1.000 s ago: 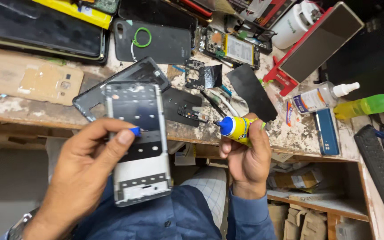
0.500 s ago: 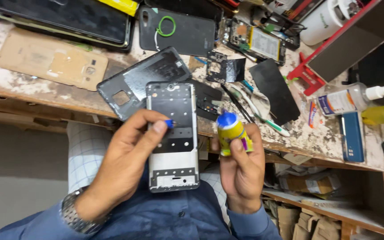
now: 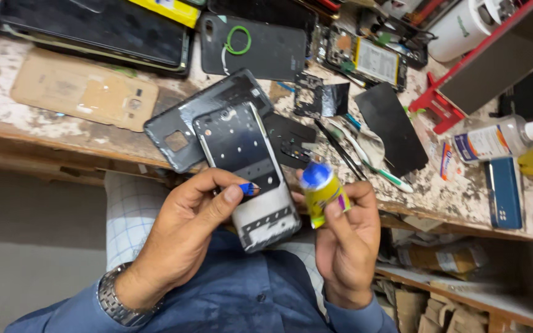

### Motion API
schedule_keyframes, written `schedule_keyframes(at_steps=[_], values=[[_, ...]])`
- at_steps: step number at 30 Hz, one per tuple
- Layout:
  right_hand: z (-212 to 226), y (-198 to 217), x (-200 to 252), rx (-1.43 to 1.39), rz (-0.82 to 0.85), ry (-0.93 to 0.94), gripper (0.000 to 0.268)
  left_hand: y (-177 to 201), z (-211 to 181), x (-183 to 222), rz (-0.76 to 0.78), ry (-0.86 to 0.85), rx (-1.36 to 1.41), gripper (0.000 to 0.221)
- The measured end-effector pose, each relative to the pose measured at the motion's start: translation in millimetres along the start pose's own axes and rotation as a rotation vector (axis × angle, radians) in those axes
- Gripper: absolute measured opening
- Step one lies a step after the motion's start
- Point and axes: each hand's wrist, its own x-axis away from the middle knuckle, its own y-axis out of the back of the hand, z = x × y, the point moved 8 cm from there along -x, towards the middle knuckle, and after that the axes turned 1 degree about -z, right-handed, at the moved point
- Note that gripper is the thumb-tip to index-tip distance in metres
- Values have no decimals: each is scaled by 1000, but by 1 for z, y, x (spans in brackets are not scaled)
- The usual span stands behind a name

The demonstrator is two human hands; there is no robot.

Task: The person removes a small internal component from a disassembled smartphone, then applies adhesive along the inner frame of the phone's back cover. The person handles the phone chassis, adhesive tube, and small internal parts.

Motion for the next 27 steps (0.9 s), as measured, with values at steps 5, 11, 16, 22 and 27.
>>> schedule_keyframes(at_steps=[5, 11, 16, 22, 27], values=[[-23, 5, 8, 12, 58, -79, 29, -10, -10, 2, 33, -97, -149, 19], [-23, 11, 5, -11, -89, 66, 23, -25, -31, 7, 177, -60, -215, 22], [-12, 11, -1, -31, -89, 183, 23, 9, -118, 17, -104, -668, -989, 24], [-12, 12, -3, -29, -93, 186, 25, 46, -164, 4, -487, -715, -1887, 21], [-17, 7, 0, -66, -71, 169, 26, 32, -168, 19, -512, -872, -1691, 39]])
